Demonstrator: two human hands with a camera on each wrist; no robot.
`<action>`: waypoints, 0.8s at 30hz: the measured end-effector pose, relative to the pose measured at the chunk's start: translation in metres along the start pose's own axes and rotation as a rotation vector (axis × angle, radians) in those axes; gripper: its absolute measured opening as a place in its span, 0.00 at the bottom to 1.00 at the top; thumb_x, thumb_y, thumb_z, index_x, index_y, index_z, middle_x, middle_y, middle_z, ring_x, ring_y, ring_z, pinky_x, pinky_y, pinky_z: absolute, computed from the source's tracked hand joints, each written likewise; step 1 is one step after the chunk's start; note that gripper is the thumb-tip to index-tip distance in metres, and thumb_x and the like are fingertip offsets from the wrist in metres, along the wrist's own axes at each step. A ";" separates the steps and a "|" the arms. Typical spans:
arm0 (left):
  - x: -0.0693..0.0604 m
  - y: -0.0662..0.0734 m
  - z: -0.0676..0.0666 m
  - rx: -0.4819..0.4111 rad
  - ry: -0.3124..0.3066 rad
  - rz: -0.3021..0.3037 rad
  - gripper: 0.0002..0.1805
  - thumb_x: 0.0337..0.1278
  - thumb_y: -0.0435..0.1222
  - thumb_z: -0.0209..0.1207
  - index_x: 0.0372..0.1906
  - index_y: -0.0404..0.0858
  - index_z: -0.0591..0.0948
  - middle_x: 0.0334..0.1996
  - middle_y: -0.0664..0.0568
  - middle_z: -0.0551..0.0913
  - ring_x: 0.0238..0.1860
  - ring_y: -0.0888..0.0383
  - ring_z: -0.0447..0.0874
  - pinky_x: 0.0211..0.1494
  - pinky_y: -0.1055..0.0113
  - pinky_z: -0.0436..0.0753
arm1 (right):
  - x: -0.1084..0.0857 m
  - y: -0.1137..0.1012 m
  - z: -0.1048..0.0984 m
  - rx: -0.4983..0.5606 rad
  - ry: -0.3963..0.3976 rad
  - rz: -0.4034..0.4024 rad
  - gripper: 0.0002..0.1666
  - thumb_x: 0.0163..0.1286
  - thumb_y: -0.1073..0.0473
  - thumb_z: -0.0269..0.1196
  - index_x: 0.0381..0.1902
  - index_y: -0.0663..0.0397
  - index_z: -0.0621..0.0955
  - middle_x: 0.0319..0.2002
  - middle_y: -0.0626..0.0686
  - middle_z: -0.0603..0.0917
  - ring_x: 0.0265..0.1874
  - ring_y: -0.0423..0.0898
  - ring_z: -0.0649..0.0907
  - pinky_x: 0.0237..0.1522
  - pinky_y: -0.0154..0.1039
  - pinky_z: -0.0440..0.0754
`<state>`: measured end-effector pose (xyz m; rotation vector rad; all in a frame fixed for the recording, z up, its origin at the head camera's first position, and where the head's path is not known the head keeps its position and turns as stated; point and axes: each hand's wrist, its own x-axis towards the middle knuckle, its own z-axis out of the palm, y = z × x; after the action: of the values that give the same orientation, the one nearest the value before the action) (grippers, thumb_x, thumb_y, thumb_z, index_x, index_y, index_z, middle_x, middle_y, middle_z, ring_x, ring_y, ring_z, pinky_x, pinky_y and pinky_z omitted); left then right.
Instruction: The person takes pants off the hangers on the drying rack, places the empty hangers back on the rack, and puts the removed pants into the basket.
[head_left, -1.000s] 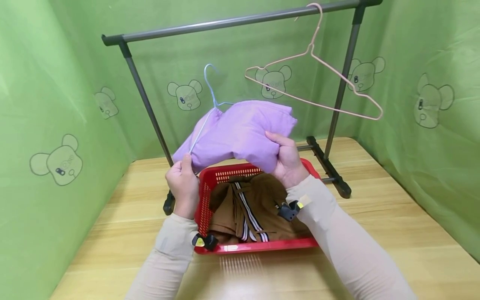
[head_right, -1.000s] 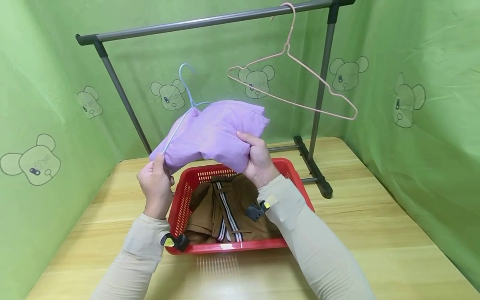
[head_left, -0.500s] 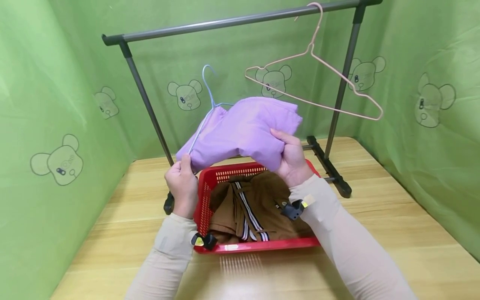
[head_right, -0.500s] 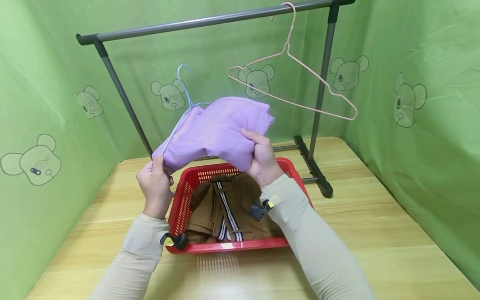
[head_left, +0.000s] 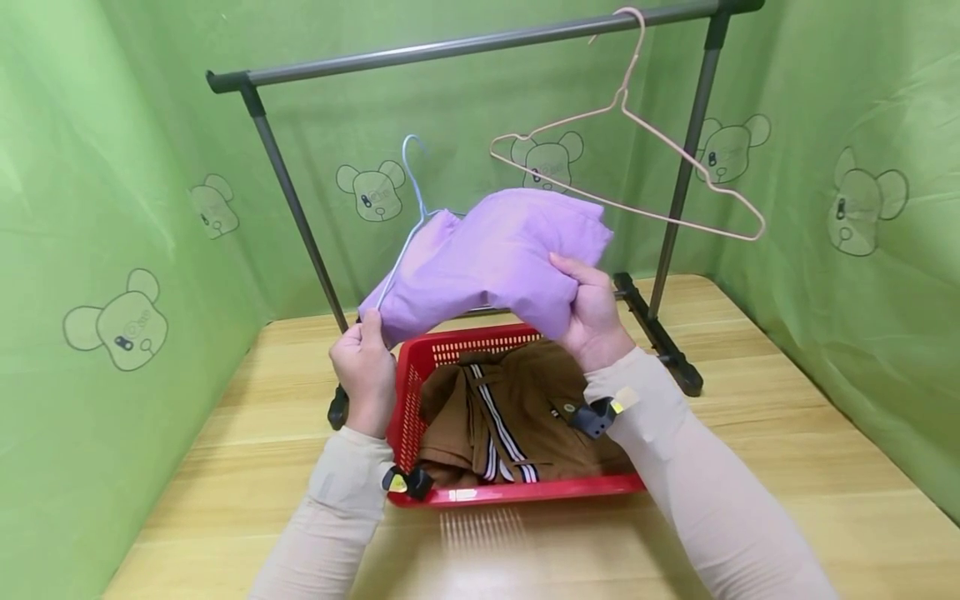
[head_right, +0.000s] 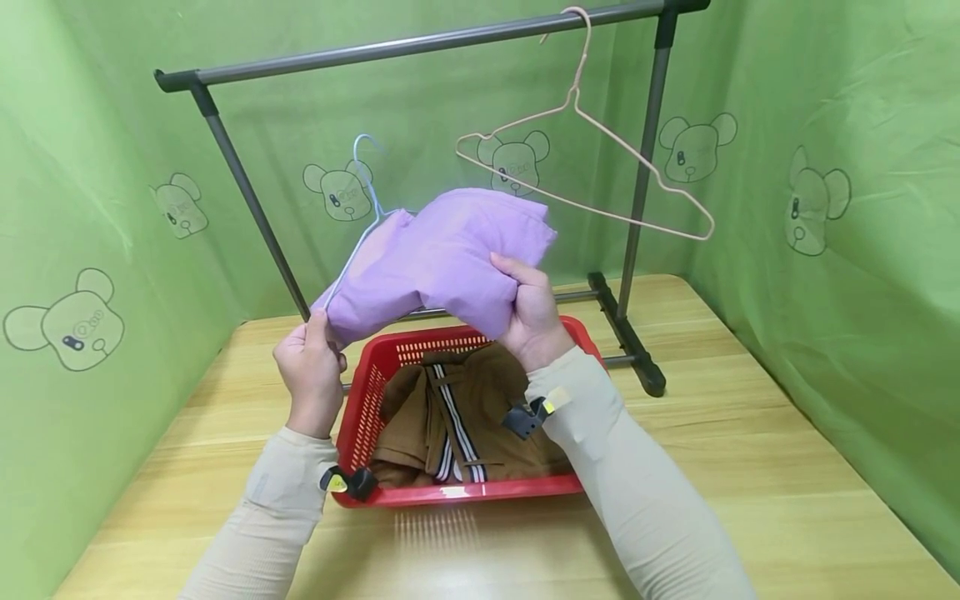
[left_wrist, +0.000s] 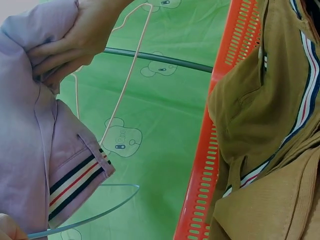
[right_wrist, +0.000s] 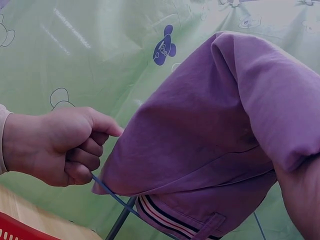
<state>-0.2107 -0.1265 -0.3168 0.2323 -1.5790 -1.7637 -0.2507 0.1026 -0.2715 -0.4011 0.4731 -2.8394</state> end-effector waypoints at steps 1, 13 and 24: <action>0.000 0.000 0.000 0.001 0.001 -0.001 0.27 0.65 0.37 0.55 0.08 0.44 0.63 0.07 0.58 0.61 0.10 0.65 0.58 0.12 0.72 0.52 | 0.000 0.000 0.000 -0.001 -0.002 -0.002 0.26 0.45 0.76 0.72 0.41 0.64 0.72 0.35 0.59 0.81 0.31 0.52 0.85 0.37 0.40 0.85; 0.004 0.001 -0.005 0.025 0.003 -0.016 0.26 0.66 0.39 0.55 0.10 0.44 0.66 0.06 0.58 0.64 0.09 0.66 0.62 0.10 0.74 0.59 | -0.004 -0.006 0.002 -0.014 -0.005 -0.015 0.19 0.62 0.73 0.62 0.48 0.62 0.69 0.40 0.58 0.79 0.34 0.53 0.85 0.38 0.42 0.85; 0.004 0.001 -0.008 0.056 0.001 -0.031 0.26 0.67 0.40 0.54 0.10 0.45 0.64 0.07 0.59 0.63 0.09 0.66 0.62 0.11 0.73 0.59 | -0.007 -0.014 0.003 -0.019 -0.016 -0.035 0.11 0.69 0.71 0.56 0.47 0.63 0.69 0.38 0.59 0.80 0.33 0.53 0.85 0.36 0.41 0.85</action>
<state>-0.2086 -0.1354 -0.3162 0.2860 -1.6334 -1.7436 -0.2454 0.1164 -0.2658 -0.4389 0.4948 -2.8651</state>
